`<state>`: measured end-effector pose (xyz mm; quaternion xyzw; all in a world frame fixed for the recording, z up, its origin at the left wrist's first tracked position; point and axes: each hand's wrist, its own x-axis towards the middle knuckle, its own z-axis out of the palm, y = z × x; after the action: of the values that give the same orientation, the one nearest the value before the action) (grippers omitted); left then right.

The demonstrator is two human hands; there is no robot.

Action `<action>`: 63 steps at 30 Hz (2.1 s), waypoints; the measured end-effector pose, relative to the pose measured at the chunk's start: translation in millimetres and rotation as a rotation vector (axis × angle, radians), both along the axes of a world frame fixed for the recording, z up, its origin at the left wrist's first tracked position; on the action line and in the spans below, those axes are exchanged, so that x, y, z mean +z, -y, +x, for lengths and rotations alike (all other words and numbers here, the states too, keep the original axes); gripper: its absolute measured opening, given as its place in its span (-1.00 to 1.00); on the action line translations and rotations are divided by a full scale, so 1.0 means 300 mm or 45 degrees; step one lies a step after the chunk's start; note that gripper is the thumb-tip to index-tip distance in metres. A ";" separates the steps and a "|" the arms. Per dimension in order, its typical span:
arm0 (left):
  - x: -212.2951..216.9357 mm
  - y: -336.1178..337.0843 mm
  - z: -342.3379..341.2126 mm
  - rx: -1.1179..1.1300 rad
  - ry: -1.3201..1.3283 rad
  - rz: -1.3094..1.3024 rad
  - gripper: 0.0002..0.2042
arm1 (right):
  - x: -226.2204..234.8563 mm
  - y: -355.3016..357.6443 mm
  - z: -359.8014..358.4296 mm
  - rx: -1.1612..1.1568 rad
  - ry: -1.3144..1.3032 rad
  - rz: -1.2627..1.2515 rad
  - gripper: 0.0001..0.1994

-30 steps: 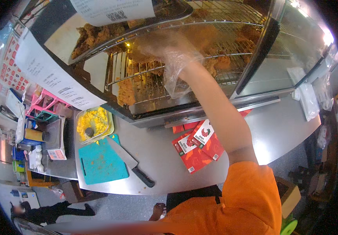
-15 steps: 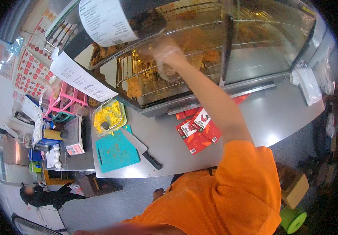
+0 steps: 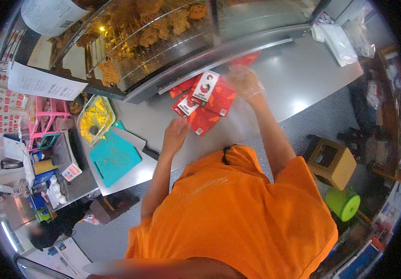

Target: The person assembles multiple onigiri (rice balls) by placing rice, pickled vegetables, scrambled eggs, and fried chicken into red cardboard trays. They handle each component by hand and arrange the finished units in a row on the counter.

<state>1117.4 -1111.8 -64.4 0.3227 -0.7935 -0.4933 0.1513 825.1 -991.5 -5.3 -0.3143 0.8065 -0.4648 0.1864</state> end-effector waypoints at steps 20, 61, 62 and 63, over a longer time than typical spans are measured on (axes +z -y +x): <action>0.123 0.119 -0.107 0.071 -0.207 0.137 -0.53 | -0.279 -0.095 0.183 0.596 0.718 0.128 -0.62; 0.663 0.161 0.611 -0.603 0.438 -0.136 -0.76 | 0.252 0.095 0.905 0.662 -1.112 0.715 -0.67; 0.657 0.166 0.617 -0.629 0.494 -0.115 -0.77 | 0.226 0.097 0.889 0.587 -1.213 0.543 -0.65; 0.652 0.171 0.617 -0.669 0.628 -0.093 -0.77 | 0.204 0.088 0.869 0.513 -1.281 0.508 -0.64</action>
<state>1302.6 -1163.1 131.2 0.2115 -0.8791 -0.3939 -0.1653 1085.8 -1018.0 55.9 -0.6027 0.7922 -0.0522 -0.0796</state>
